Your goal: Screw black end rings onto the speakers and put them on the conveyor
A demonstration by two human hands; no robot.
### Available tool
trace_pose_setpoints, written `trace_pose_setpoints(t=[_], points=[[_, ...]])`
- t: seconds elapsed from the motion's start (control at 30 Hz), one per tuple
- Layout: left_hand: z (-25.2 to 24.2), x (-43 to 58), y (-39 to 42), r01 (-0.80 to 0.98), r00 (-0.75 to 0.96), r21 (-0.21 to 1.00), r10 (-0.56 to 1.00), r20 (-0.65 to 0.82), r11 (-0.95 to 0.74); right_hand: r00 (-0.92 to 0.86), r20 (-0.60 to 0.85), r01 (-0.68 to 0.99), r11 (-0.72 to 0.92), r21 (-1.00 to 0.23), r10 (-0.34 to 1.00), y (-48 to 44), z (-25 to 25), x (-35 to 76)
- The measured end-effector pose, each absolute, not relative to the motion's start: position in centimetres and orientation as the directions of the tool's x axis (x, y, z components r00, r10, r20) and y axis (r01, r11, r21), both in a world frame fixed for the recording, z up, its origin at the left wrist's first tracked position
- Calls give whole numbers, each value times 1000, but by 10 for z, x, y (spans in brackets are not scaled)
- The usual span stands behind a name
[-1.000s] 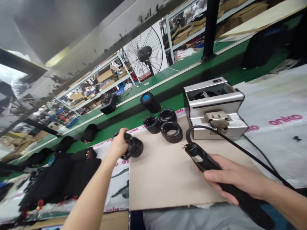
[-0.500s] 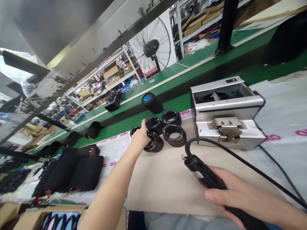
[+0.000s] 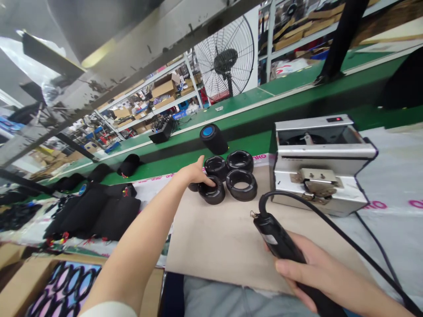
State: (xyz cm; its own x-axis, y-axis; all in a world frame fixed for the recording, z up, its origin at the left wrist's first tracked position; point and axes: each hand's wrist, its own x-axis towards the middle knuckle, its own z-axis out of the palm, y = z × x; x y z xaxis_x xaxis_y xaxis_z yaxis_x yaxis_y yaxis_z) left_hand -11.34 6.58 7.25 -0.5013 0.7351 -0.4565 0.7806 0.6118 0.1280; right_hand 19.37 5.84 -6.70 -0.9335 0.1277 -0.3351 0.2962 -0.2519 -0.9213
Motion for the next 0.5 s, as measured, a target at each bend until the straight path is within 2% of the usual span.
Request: trace_pose_setpoints(t=[0.33, 0.5], points=[[78, -116, 59, 789, -506, 209, 804, -312, 578, -932, -342, 319, -172, -932, 123, 60, -72, 196], [98, -122, 11, 776, -529, 340, 842, -107, 531, -896, -407, 377, -178, -909, 179, 61, -84, 207]])
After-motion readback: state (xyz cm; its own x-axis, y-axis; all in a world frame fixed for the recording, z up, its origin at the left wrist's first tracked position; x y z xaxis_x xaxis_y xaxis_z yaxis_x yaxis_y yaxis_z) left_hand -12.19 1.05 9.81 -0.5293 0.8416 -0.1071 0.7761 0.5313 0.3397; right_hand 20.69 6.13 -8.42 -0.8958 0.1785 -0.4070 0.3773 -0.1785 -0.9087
